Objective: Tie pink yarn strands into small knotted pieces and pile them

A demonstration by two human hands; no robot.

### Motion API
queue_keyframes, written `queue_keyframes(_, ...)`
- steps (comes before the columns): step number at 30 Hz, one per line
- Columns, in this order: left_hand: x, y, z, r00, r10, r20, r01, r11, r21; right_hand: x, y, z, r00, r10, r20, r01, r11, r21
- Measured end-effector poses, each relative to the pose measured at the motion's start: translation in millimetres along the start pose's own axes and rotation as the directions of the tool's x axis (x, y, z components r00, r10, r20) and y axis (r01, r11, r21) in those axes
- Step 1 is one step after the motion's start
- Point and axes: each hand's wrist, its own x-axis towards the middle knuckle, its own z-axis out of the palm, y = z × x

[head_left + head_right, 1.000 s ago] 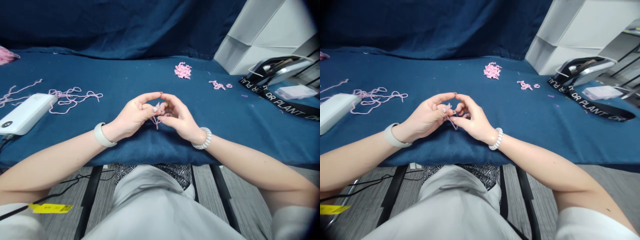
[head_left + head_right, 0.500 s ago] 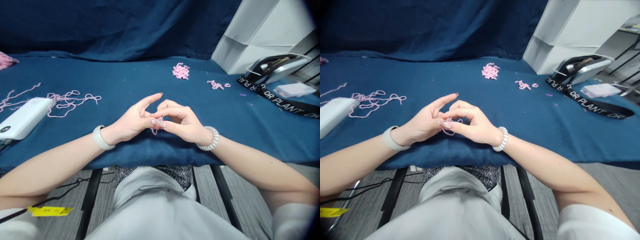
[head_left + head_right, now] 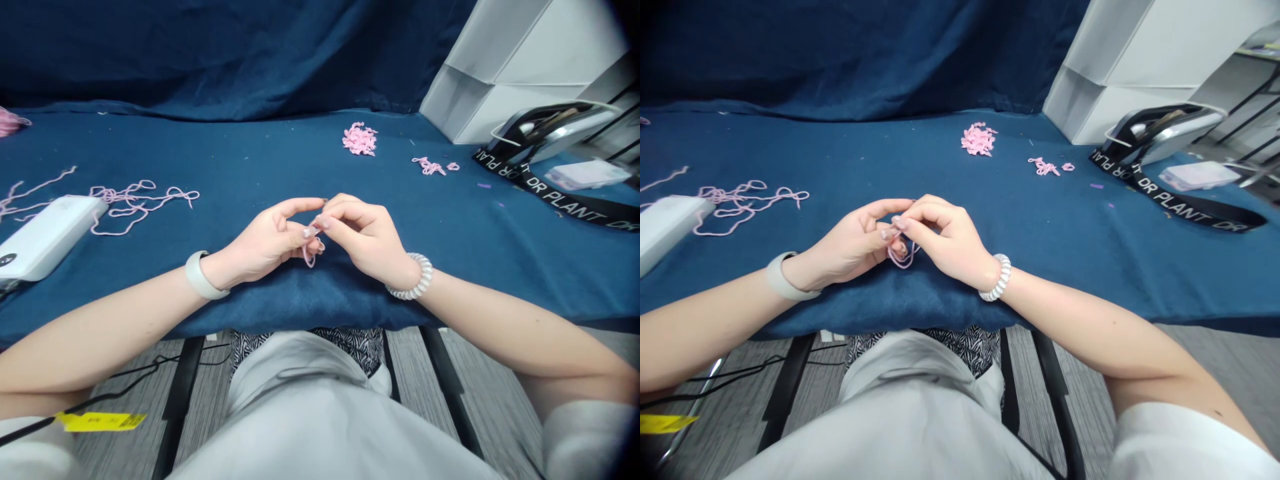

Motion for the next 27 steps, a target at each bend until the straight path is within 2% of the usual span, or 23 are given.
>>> queue_keyframes(4, -1, 1, 3.0, 1.0, -0.022, 0.005, 0.022, 1.0, -0.013, 1, 2, -1, 0.997, 0.0, -0.083, -0.005, 0.998, -0.058)
queue_keyframes(8, -4, 3, 8.0, 0.998, -0.064, 0.024, 0.064, 0.998, -0.021, 2, 3, 0, 0.994, 0.023, -0.107, -0.031, 0.997, -0.067)
queue_keyframes(12, -7, 5, 12.6, 0.994, -0.107, -0.032, 0.108, 0.994, 0.011, 2, 4, 1, 0.992, 0.04, -0.12, -0.046, 0.998, -0.048)
queue_keyframes(18, -6, 2, 10.6, 0.997, -0.032, -0.076, 0.046, 0.981, 0.188, 1, 4, 2, 0.991, 0.064, -0.114, -0.07, 0.996, -0.05)
queue_keyframes(21, -5, -1, 8.0, 0.996, 0.0, -0.088, 0.019, 0.976, 0.218, 2, 3, 1, 0.987, 0.084, -0.135, -0.092, 0.994, -0.055)
queue_keyframes(24, -5, -1, 7.7, 0.994, 0.023, -0.106, 0.0, 0.976, 0.216, 5, 5, 1, 0.979, 0.167, -0.115, -0.164, 0.986, 0.031)
queue_keyframes(27, -6, 0, 8.9, 0.989, 0.045, -0.141, -0.01, 0.972, 0.236, 8, 11, 0, 0.956, 0.286, -0.065, -0.265, 0.938, 0.224)
